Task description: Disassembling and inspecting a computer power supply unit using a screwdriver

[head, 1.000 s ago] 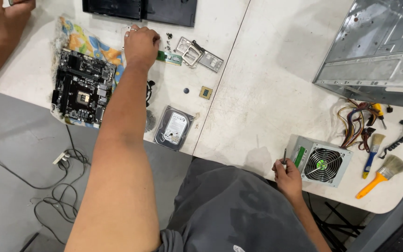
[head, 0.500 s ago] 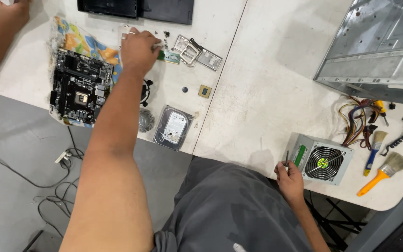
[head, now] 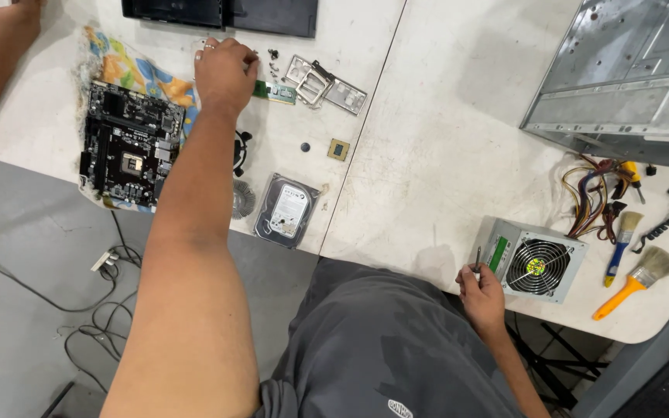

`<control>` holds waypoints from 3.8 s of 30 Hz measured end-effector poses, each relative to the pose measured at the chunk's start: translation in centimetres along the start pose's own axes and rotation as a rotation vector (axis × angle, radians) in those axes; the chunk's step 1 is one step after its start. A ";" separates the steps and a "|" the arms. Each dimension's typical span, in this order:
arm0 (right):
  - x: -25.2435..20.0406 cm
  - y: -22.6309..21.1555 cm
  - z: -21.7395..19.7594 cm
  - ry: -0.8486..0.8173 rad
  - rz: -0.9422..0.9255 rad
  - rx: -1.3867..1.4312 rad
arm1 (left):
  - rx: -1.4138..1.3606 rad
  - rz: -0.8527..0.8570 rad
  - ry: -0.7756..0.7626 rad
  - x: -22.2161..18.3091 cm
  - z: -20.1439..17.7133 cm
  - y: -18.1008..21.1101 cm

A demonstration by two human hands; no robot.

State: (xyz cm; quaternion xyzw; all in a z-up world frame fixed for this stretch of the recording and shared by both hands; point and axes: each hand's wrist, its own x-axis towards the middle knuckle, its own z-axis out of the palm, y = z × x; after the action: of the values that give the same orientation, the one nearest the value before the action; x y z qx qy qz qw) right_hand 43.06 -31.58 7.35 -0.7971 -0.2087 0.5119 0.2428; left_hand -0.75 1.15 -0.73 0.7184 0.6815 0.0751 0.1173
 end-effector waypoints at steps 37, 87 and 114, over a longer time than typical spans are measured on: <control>8.1 2.1 3.7 0.268 -0.171 -0.275 | -0.378 0.723 -0.350 -17.4 10.0 29.1; 5.8 1.0 2.2 0.142 -0.105 -0.128 | -1.628 -0.263 -0.357 -8.1 -11.1 11.8; 1.4 0.5 -18.2 0.040 -0.503 0.101 | -1.321 0.248 -0.857 -26.0 6.7 48.9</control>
State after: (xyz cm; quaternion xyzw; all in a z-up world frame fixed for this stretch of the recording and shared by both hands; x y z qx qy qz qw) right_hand 60.32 -34.35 12.54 -0.7168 -0.3701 0.4294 0.4060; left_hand 46.46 -27.35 7.46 0.5373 0.3065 0.1934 0.7616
